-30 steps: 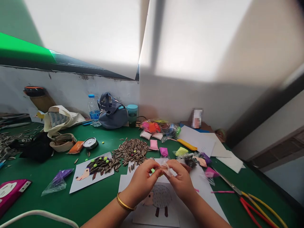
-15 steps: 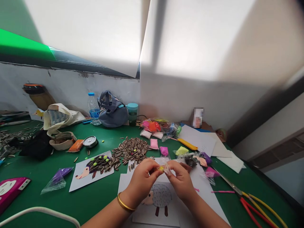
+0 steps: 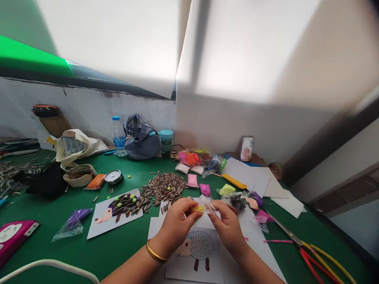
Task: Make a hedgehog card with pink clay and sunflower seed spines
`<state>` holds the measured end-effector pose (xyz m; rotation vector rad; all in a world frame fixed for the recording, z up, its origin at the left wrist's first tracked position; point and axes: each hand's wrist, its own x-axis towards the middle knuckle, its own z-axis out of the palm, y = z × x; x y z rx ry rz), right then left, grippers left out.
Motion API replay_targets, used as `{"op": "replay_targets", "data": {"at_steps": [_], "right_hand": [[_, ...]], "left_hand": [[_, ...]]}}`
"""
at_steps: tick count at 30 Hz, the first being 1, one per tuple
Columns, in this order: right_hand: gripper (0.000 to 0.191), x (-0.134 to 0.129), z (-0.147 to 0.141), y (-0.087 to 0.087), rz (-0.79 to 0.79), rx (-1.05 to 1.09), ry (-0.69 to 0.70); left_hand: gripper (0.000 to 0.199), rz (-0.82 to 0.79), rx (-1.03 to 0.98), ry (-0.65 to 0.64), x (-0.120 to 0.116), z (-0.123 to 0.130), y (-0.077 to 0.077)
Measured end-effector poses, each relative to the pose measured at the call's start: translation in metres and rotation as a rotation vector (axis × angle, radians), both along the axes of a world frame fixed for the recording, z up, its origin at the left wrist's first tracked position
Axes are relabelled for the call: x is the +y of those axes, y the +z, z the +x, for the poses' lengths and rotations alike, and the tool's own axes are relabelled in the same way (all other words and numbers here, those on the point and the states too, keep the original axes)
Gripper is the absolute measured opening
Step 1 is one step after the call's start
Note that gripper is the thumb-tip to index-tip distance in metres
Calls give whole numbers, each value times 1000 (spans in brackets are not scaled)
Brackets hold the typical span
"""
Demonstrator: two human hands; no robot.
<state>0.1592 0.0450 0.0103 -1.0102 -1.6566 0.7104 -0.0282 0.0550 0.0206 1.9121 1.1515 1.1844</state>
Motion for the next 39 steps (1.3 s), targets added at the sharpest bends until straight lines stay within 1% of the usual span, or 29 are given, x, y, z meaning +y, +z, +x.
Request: {"op": "replay_targets", "data": {"at_steps": [3, 5, 10, 13, 17, 21, 25, 27, 31, 35, 39], "right_hand": [[13, -1, -3, 0, 61, -50, 27], [14, -3, -5, -1, 111, -113, 29], [15, -6, -9, -1, 169, -231, 8], [13, -5, -6, -1, 168, -223, 18], [11, -3, -2, -2, 160, -139, 13], [11, -2, 1, -2, 138, -52, -12], [10, -1, 1, -3, 108, -53, 3], [8, -1, 1, -5, 88, -63, 18], [7, -2, -1, -10, 67, -83, 41], [9, -3, -3, -13, 57, -105, 67], [9, -3, -3, -10, 73, -120, 56]], "left_hand": [[6, 53, 3, -58, -1, 0, 0], [9, 80, 11, -84, -3, 1, 1], [13, 80, 6, -62, -6, 5, 3], [11, 70, -14, -61, -6, 6, 2], [5, 85, -28, -37, -2, 3, -1], [7, 82, -42, -2, 1, 0, -7], [12, 52, -49, 20, 2, -1, -9], [14, 57, -49, 7, 1, 0, -8], [9, 122, -47, -63, -2, 2, -4], [7, 140, -37, -72, -5, 4, -3], [7, 144, -22, -69, -5, 3, -3]]}}
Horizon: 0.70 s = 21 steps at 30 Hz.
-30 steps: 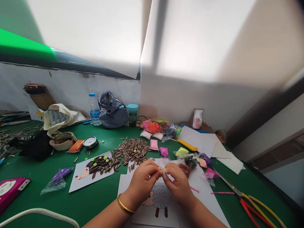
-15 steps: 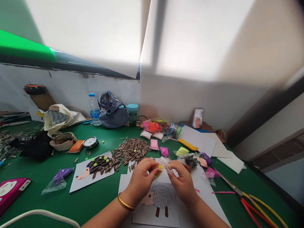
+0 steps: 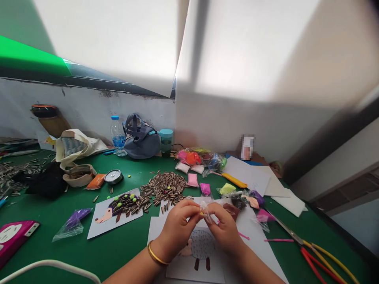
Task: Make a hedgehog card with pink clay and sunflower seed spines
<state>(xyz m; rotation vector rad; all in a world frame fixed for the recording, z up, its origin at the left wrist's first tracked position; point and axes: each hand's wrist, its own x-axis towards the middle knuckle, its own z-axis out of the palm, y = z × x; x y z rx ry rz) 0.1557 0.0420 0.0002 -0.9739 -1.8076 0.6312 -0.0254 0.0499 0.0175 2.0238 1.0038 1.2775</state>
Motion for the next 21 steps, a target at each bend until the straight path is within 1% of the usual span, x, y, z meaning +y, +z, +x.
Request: {"op": "replay_targets", "data": {"at_steps": [8, 14, 15, 18, 19, 21], "right_hand": [[10, 2, 6, 3, 48, 41, -80], [9, 3, 7, 2, -11, -30, -96], [12, 2, 7, 2, -24, -48, -94], [32, 1, 8, 3, -34, -69, -48], [35, 1, 8, 4, -33, -61, -38], [30, 1, 8, 5, -38, -37, -56]], "left_hand": [[9, -23, -11, 70, 5, -5, -1], [14, -42, -5, 77, 5, -5, -2], [15, -36, -2, 81, 4, -5, -2], [18, 12, 22, 92, 3, -6, -3], [19, 29, 34, 91, 3, -6, -3], [20, 50, 61, 70, 2, -6, -3]]}}
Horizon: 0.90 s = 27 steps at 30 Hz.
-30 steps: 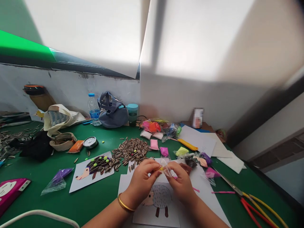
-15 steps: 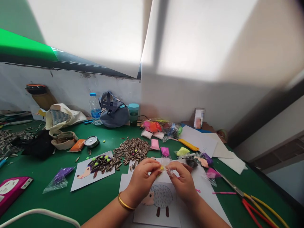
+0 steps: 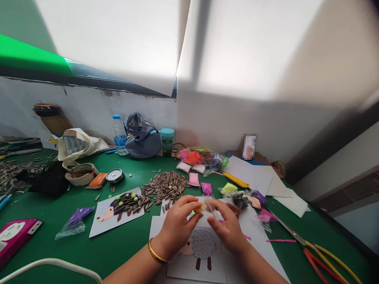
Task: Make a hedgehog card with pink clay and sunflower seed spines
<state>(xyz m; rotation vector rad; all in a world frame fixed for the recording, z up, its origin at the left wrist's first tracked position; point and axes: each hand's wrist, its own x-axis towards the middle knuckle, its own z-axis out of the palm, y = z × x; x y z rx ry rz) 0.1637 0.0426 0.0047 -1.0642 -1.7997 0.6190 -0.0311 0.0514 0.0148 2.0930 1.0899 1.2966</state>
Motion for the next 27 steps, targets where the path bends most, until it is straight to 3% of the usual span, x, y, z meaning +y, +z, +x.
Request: {"op": "replay_targets", "data": {"at_steps": [4, 9, 14, 19, 24, 27], "right_hand": [[19, 1, -1, 1, 1, 38, -65], [16, 1, -3, 3, 42, 65, -27], [15, 0, -3, 5, 62, 55, -37], [16, 1, -2, 4, 66, 57, -63], [14, 1, -1, 2, 71, 62, -55], [14, 1, -1, 2, 81, 55, -61]], "left_hand": [[28, -10, 15, -43, -2, -2, 2], [40, -174, -34, -18, 0, -4, 1], [20, -206, 2, -35, 3, -3, -1], [13, -189, -25, 1, 4, -1, 3], [10, -196, -30, 11, 4, -1, 2], [19, -186, -33, -3, 4, -1, 0]]}}
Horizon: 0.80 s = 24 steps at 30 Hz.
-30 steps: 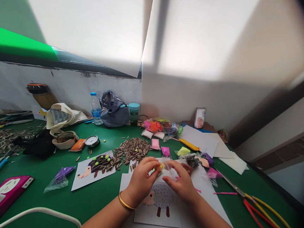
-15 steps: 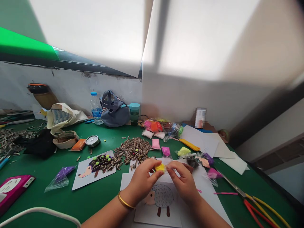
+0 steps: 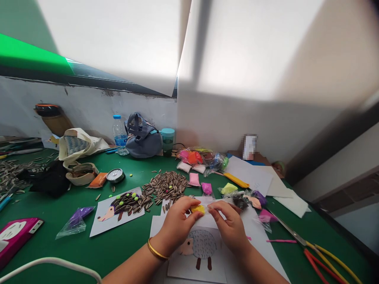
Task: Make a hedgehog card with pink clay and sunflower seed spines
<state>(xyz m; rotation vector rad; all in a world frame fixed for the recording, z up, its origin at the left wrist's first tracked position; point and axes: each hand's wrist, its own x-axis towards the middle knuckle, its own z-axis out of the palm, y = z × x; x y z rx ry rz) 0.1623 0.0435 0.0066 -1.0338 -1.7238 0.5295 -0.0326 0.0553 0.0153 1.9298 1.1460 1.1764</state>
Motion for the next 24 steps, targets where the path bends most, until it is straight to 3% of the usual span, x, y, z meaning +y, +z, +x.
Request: {"op": "replay_targets", "data": {"at_steps": [8, 21, 24], "right_hand": [[16, -1, -1, 3, 19, -23, -20], [20, 0, 0, 2, -75, -3, -36], [23, 1, 0, 0, -130, 23, -47]], "left_hand": [[16, 19, 26, -20, -1, 1, 2], [14, -15, 8, -48, -1, -3, 3], [24, -41, 2, -51, -2, 0, 2]]}}
